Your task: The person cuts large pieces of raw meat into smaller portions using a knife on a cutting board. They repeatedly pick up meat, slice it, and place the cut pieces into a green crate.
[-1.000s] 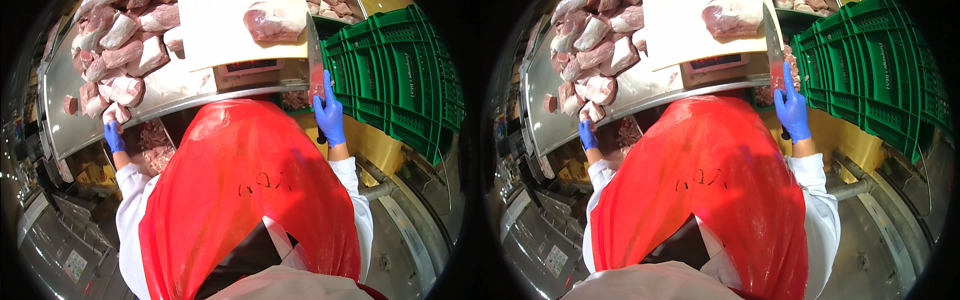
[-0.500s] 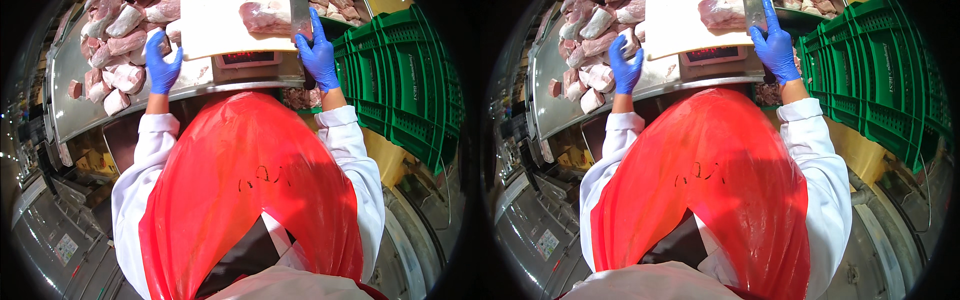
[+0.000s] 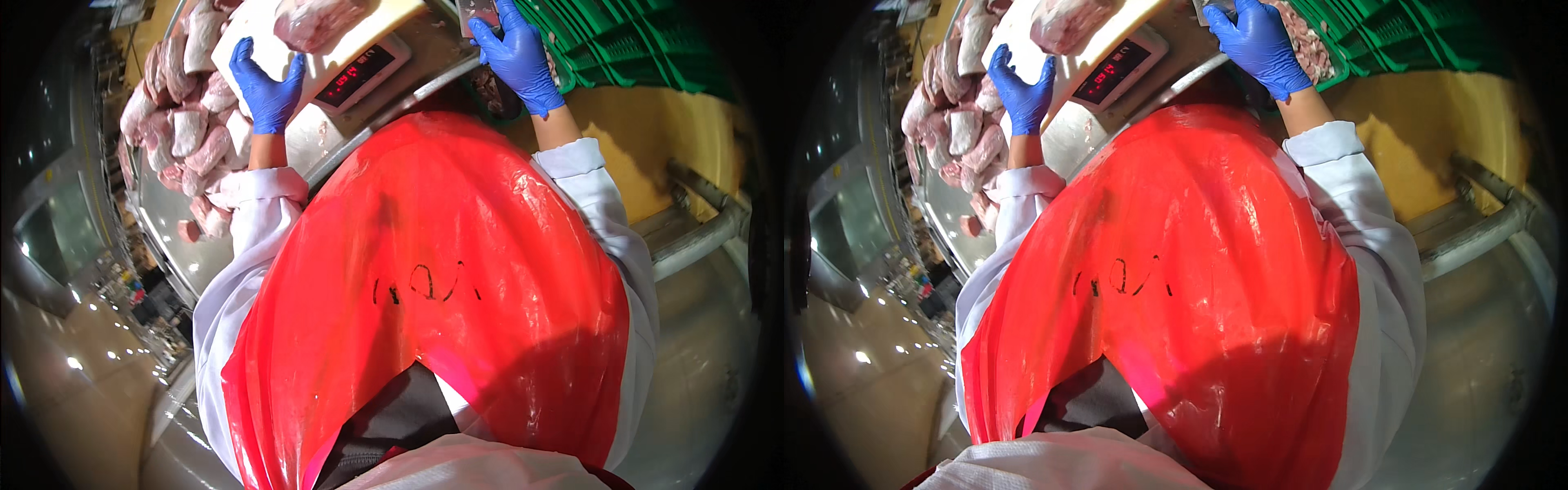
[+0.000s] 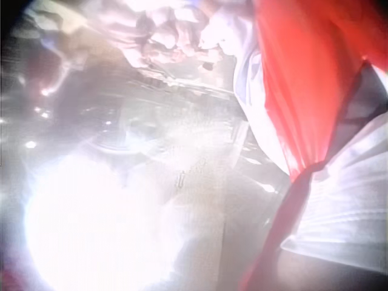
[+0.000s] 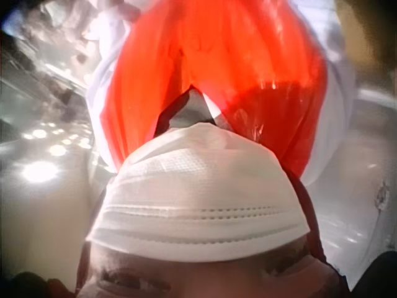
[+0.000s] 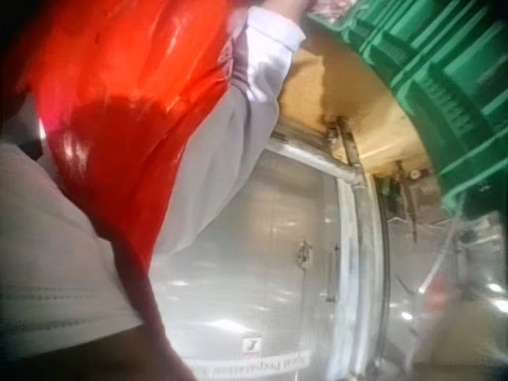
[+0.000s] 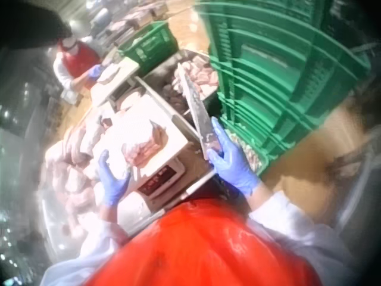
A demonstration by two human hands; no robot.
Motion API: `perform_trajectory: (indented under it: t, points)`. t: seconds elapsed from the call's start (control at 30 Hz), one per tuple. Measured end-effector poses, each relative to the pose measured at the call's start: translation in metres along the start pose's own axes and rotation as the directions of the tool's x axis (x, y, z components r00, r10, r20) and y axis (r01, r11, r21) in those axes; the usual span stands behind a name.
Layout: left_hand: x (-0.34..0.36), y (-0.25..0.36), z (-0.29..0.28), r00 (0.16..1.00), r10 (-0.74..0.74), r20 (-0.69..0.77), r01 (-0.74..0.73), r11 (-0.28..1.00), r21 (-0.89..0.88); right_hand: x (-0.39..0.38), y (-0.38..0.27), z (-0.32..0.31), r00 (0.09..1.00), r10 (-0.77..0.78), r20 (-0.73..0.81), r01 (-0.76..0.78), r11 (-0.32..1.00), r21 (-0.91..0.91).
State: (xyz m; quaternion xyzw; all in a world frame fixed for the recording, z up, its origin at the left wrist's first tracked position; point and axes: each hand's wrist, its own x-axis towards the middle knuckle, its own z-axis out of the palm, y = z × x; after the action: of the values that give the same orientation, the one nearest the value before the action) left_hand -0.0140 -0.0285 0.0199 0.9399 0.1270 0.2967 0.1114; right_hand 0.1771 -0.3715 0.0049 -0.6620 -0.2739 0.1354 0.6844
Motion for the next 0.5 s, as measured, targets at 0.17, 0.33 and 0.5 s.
perform_trajectory:
  t: [0.17, 0.33, 0.5]
  points:
    - [0.006, 0.002, 0.009, 0.997, 0.026, 0.066, -0.031, 0.996, 0.080, -0.031, 0.017, -0.029, 0.985, -0.031, -0.169, 0.021, 0.998, -0.060]
    - [0.006, 0.021, 0.030, 0.994, 0.002, 0.113, -0.008, 0.999, 0.050, -0.068, 0.064, -0.054, 0.956, 0.107, -0.272, -0.108, 0.994, 0.011]
    - [0.081, 0.044, 0.070, 0.905, -0.348, 0.243, 0.311, 0.934, 0.178, -0.081, 0.050, -0.071, 0.930, 0.188, -0.316, -0.173, 0.982, 0.077]
